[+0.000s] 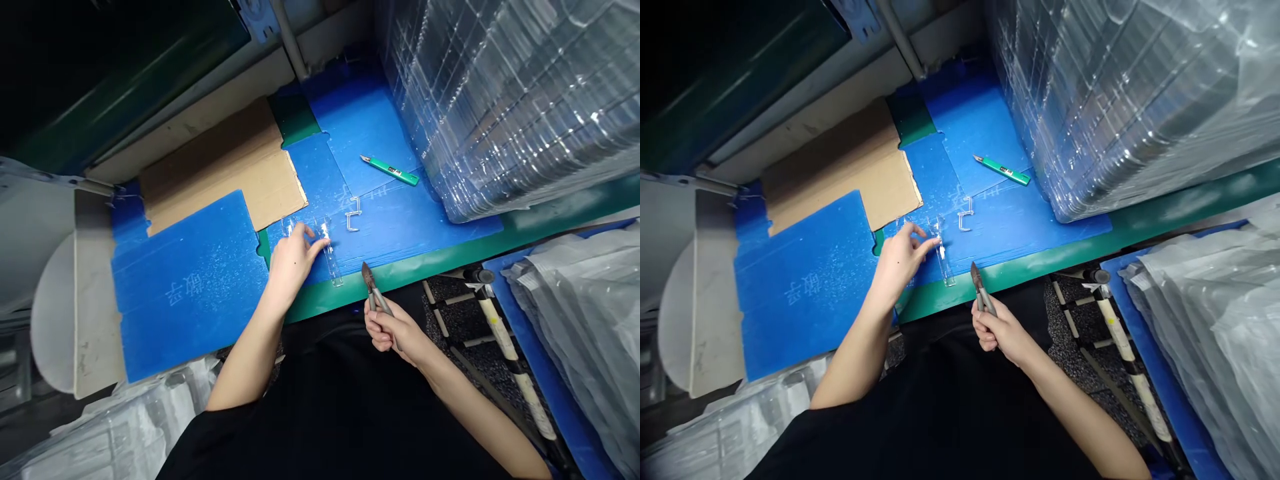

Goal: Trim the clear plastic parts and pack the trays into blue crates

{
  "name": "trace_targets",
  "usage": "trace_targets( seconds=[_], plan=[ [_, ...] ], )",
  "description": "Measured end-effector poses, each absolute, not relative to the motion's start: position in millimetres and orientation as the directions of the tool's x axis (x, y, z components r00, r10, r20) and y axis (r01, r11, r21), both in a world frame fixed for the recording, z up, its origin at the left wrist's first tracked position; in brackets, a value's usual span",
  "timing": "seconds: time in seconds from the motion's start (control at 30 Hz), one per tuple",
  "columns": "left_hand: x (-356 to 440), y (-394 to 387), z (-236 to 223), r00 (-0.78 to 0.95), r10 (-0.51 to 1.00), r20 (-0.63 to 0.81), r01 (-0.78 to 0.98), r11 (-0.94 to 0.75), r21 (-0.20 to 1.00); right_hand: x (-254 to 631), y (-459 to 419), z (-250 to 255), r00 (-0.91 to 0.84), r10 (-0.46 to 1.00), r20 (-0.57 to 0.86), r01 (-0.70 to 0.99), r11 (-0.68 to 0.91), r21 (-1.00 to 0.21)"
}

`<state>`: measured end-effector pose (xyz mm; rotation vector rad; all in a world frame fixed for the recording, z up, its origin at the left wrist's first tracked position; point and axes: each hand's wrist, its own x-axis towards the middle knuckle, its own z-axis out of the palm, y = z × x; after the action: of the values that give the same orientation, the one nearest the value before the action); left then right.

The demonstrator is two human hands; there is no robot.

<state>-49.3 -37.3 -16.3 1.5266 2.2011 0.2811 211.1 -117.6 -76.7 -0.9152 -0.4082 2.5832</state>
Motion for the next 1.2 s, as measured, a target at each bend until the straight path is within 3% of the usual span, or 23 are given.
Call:
trace_targets(
  seconds=[0.07,0.13,0.27,0.33,0.4,0.47,0.57,0.67,0.77,0.83,0.87,0.9,0.97,1.03,1.1,1.2],
  plan=[
    [-45.7,-17.4,-18.0,-0.16,0.974,-0.159,0.878,0.214,0.429,213.2,-120.6,-77.0,-0.703,0.46,-0.543,-0.258,-0.875,-0.409],
    [-35.7,8.5,-26.6,0.002,0.991,-0.132,0.838,0.07,0.541,213.6,-123.1,-75.8,-0.683,0.491,-0.54,-0.265,-0.856,-0.443],
    [-11.6,38.8,-35.3,0.164,0.979,-0.123,0.732,-0.037,0.68,213.6,-129.8,-71.6,-0.658,0.547,-0.517,-0.256,-0.808,-0.53],
    [-18.6,26.0,-24.1,0.202,0.979,-0.024,0.76,-0.141,0.635,214.7,-133.2,-71.8,-0.65,0.571,-0.501,-0.233,-0.778,-0.584],
    [-51.3,-8.0,-0.6,0.183,0.973,0.141,0.83,-0.23,0.508,215.3,-132.0,-73.9,-0.629,0.599,-0.495,-0.153,-0.721,-0.676],
    [-111.3,-57.8,35.6,0.053,0.943,0.329,0.923,-0.172,0.344,212.1,-122.7,-74.5,-0.599,0.643,-0.478,0.014,-0.588,-0.808],
    [-236.0,-141.3,106.4,-0.243,0.778,0.58,0.968,0.23,0.097,193.6,-92.0,-64.7,-0.569,0.733,-0.374,0.332,-0.211,-0.919],
    [-355.9,-204.5,159.0,-0.371,0.62,0.691,0.908,0.397,0.132,160.4,-44.6,-48.8,-0.527,0.811,-0.253,0.617,0.161,-0.77],
    [-403.7,-228.5,154.4,-0.498,0.442,0.746,0.807,0.551,0.212,125.1,10.3,-44.5,-0.396,0.899,-0.188,0.783,0.223,-0.581],
    [-372.1,-220.7,122.7,-0.606,0.42,0.675,0.705,0.677,0.211,105.3,41.9,-48.2,-0.318,0.938,-0.136,0.855,0.222,-0.468],
    [-338.1,-210.2,102.2,-0.647,0.48,0.593,0.688,0.703,0.181,96.8,54.2,-50.4,-0.293,0.95,-0.111,0.881,0.223,-0.417],
    [-295.2,-196.0,80.7,-0.642,0.614,0.459,0.742,0.649,0.17,89.2,63.8,-52.2,-0.274,0.958,-0.086,0.9,0.225,-0.373],
    [-196.4,-160.1,40.1,-0.457,0.88,0.127,0.886,0.438,0.156,78.0,76.1,-54.2,-0.254,0.966,-0.036,0.926,0.232,-0.299],
    [-105.2,-122.3,9.2,-0.289,0.948,-0.135,0.938,0.308,0.157,73.6,82.8,-53.8,-0.245,0.97,0.003,0.94,0.238,-0.244],
    [-41.8,-90.7,-10.2,-0.269,0.935,-0.23,0.933,0.312,0.177,77.6,89.2,-51.7,-0.236,0.971,0.027,0.949,0.236,-0.208],
    [-5.2,-59.3,-24.1,-0.362,0.896,-0.257,0.873,0.422,0.243,95.8,103.9,-48.4,-0.205,0.978,0.048,0.959,0.21,-0.19]
  ],
)
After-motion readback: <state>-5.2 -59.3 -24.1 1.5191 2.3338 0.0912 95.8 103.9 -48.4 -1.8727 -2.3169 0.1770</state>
